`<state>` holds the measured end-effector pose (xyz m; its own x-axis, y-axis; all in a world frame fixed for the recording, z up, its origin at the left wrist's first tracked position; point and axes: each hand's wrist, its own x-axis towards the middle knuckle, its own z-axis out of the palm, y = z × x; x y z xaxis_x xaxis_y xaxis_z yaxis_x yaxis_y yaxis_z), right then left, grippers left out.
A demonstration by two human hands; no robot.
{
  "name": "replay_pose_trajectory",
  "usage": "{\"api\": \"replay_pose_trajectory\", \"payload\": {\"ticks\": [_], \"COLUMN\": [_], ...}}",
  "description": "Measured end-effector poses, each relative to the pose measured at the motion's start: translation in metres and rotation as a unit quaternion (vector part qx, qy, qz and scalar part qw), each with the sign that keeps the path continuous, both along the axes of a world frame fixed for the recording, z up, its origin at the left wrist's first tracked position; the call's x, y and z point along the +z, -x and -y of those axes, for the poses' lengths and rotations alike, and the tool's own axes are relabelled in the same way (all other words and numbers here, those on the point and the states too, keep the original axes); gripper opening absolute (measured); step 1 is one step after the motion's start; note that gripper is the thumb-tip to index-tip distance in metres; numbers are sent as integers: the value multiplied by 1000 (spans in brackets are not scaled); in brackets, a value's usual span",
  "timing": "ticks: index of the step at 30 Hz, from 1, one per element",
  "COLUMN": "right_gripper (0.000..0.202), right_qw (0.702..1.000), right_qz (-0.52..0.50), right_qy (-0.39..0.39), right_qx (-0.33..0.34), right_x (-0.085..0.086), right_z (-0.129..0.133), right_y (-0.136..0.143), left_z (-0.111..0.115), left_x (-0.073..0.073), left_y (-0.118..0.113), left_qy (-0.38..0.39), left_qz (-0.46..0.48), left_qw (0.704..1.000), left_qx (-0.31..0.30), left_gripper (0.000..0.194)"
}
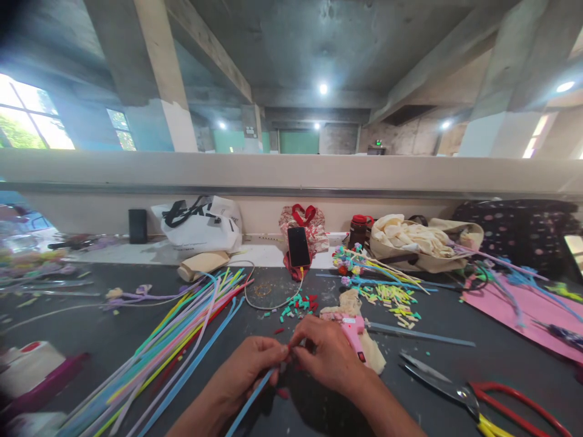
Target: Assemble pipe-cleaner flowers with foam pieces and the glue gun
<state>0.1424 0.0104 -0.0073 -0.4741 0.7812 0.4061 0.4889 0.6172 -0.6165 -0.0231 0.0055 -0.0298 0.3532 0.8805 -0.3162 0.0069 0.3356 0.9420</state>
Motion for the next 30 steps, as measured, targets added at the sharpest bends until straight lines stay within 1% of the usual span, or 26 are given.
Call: {"api": "replay_pose_trajectory", "payload": {"ticks": [3, 5, 7, 9, 11, 13, 15, 19, 25, 27, 30], "right_gripper": [12, 12, 17, 24, 26, 25, 21, 19, 22, 23, 26], "right_qw": [999, 992, 970, 938, 915, 909, 913, 918, 912, 911, 914], "right_qz": [-34, -100, -197, -282, -326, -329, -307, -277, -304, -311, -318], "right_qy": [25, 70, 136, 194, 231, 255, 269, 285, 271, 265, 249], "right_qx": [0, -10, -34, -57, -60, -38, -14, 0, 53, 55, 49], "right_x": [2, 4, 6, 6, 5, 5, 5, 8, 7, 6, 5], "right_z": [-1, -2, -5, -7, -8, -7, -5, 0, 4, 5, 5], "right_y": [0, -2, -5, -7, -7, -6, -4, 1, 5, 6, 6], "left_z": [0, 1, 3, 6, 8, 9, 9, 9, 16, 17, 14], "left_x": [-1, 1, 6, 10, 13, 15, 15, 15, 18, 18, 13], "left_y": [-1, -2, -3, -4, -4, -5, -6, -6, -13, -14, -13], "left_qy": [2, 6, 12, 10, 2, -10, -21, -38, -62, -59, -49], "left_qz": [14, 36, 57, 82, 106, 127, 134, 122, 85, 85, 98], "left_qw": [1000, 999, 998, 996, 993, 991, 989, 990, 990, 990, 990], "left_qx": [10, 19, 28, 37, 43, 47, 50, 53, 97, 98, 89], "left_gripper": [38, 37, 36, 37, 37, 36, 35, 36, 40, 41, 41]}}
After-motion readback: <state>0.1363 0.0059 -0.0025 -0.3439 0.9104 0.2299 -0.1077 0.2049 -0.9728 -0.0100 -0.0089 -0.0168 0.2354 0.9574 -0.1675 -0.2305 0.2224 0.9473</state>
